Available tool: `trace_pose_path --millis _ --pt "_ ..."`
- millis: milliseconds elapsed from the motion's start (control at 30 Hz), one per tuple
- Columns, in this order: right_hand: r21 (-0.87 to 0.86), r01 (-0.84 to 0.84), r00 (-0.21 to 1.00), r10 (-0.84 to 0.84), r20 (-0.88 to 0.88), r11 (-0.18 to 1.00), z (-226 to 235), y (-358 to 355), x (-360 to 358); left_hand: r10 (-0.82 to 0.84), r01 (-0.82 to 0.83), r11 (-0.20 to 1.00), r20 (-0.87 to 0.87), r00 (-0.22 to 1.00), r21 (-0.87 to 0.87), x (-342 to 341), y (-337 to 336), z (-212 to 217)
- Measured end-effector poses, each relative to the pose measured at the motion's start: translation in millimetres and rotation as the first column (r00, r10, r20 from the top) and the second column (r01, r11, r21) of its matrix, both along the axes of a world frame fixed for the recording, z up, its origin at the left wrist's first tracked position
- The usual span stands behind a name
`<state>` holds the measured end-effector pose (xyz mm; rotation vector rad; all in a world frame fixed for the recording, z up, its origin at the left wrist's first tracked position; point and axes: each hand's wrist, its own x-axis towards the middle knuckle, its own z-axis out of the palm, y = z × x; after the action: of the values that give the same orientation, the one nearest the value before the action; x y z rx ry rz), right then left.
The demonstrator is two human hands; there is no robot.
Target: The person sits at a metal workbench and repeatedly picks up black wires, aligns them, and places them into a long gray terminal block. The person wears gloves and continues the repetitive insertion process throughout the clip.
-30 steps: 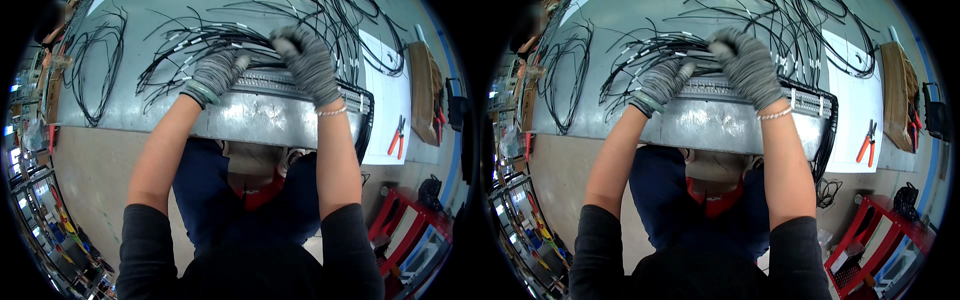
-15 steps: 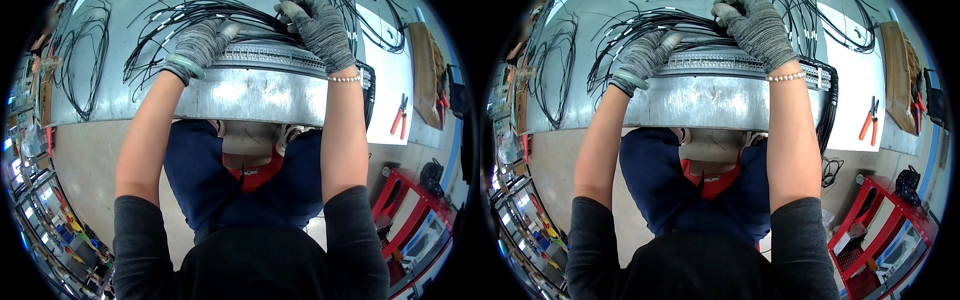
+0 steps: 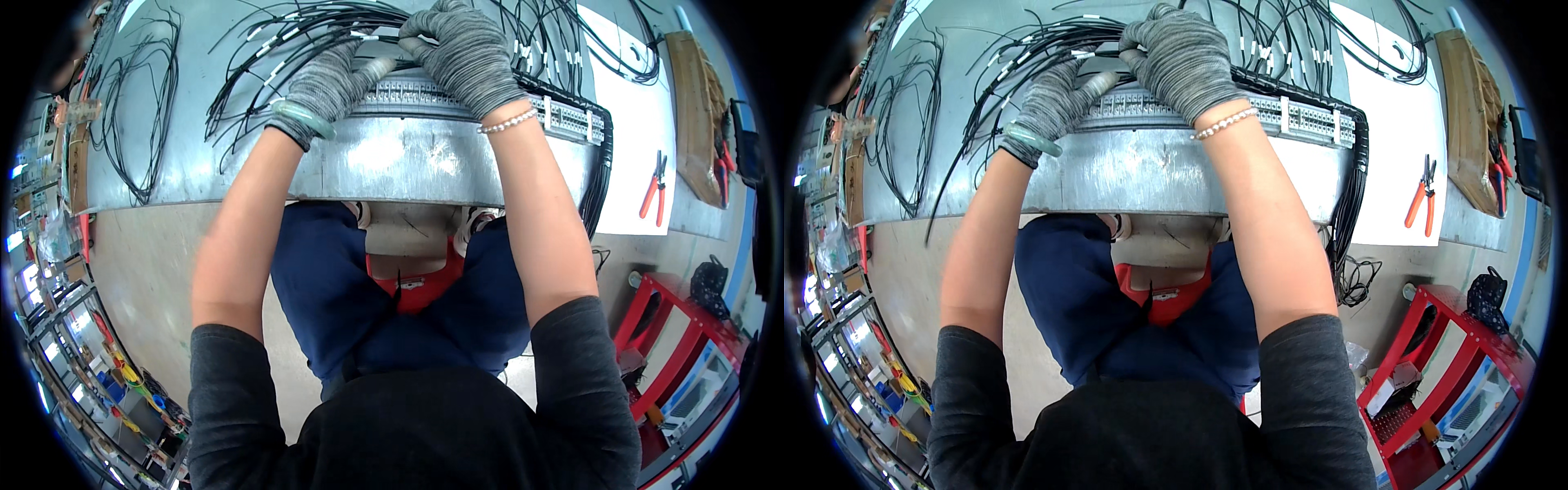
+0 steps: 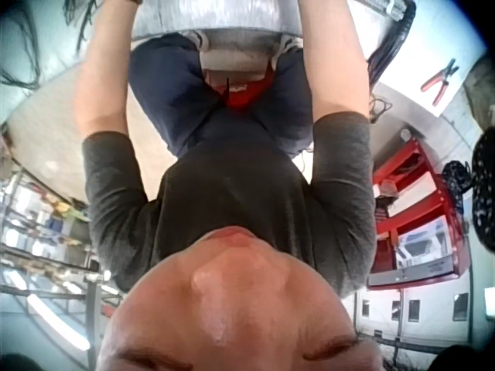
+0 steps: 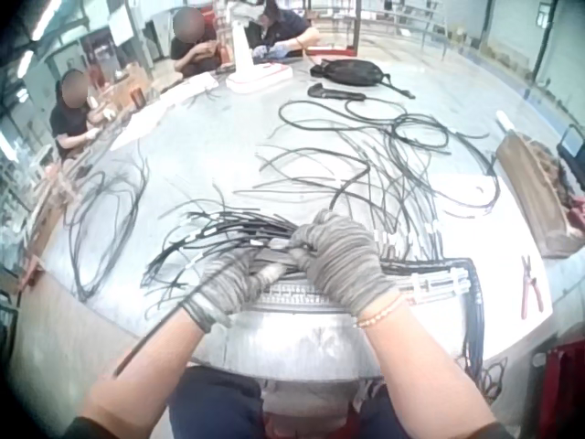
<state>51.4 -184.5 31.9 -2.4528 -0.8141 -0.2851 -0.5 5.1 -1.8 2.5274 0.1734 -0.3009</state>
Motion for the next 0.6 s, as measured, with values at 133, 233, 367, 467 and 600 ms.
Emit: trace_pose_path --millis 133,233,367,467,600 --pt "-0.059 0.099 0.995 -0.100 -0.014 0.993 -5.0 2.1 4.3 -0.004 0.033 0.982 -0.156 0.988 0.183 4.2 -6.4 11.2" --pt "0.000 0.123 0.983 -0.122 -0.136 0.992 -17.9 0.6 13.0 -0.040 0.040 0.990 0.004 0.999 0.134 1.0 -3.3 4.8" --pt "-0.238 -0.044 0.909 -0.060 -0.412 0.970 -16.5 -17.7 23.2 -0.048 0.039 0.991 0.067 0.997 0.128 -0.3 -7.0 2.5" --pt "-0.209 -0.052 0.920 -0.035 -0.391 0.977 -12.0 -19.9 22.8 -0.059 0.050 0.983 0.048 0.997 0.178 1.5 -4.0 -1.1" --pt "-0.194 -0.055 0.929 -0.021 -0.369 0.979 -17.9 -20.1 24.4 -0.072 0.062 0.985 0.055 0.996 0.163 1.3 -3.9 -0.2"
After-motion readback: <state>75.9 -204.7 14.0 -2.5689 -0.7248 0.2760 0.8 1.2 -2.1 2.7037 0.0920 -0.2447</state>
